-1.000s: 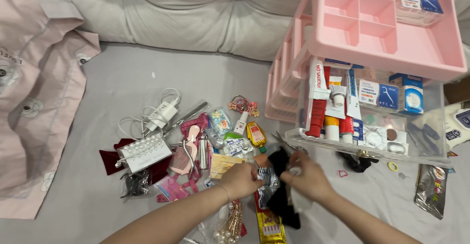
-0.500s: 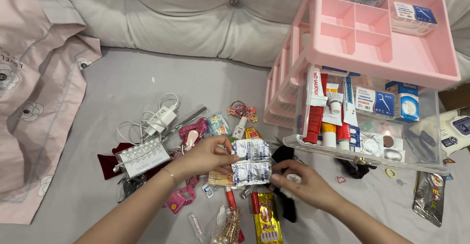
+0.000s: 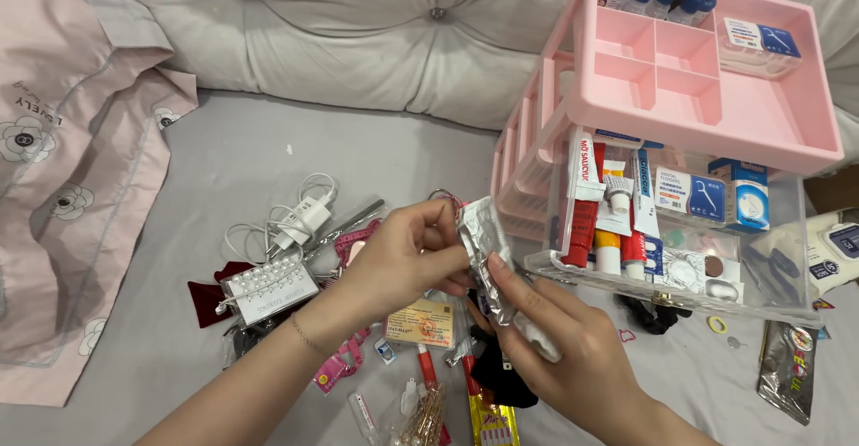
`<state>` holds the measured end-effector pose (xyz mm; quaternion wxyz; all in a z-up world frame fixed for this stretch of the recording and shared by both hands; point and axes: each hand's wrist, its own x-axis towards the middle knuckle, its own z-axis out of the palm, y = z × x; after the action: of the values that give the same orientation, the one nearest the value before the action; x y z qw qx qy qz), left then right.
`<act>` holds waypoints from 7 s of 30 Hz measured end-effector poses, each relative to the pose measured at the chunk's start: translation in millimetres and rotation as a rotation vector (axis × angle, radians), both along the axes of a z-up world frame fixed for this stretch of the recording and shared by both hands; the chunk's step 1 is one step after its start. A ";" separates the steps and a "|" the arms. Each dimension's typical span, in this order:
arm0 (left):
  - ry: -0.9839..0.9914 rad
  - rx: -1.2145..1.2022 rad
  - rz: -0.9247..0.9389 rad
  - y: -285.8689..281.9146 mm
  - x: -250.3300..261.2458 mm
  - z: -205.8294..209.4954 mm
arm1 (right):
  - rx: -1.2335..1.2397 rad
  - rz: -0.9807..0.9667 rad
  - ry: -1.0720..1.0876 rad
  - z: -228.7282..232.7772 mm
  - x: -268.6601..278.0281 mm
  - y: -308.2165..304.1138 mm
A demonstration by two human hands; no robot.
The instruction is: Organizing various small personal items and accessories into a multi-tiered plastic storage container
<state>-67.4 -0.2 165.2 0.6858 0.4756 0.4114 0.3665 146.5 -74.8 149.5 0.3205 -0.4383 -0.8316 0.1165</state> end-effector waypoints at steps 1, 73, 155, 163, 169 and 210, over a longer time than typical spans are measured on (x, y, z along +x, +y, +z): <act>-0.002 0.001 -0.002 -1.6 0.1 1.3 | 0.001 -0.002 -0.002 5.1 0.6 -1.1; 1.152 1.797 0.018 -6.3 219.4 -41.2 | -0.380 -0.992 -0.761 83.9 168.7 49.5; 1.163 0.795 -0.599 37.8 -35.5 -194.5 | -0.735 -0.399 -0.674 -94.2 53.6 30.5; 0.560 0.120 -0.242 57.7 -106.8 -101.7 | -0.733 -0.406 -0.715 -90.1 29.8 30.2; 1.503 -0.107 -0.323 31.9 -134.3 -96.1 | -0.638 -0.247 -0.741 -93.0 2.4 44.6; 0.677 0.781 -0.340 25.8 25.8 -12.0 | -1.152 -0.420 -0.871 -13.2 99.2 26.2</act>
<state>-41.6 25.6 153.2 0.3370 0.8463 0.3596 0.2023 245.7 -48.6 136.4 -0.3020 -0.6924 -0.5896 0.2860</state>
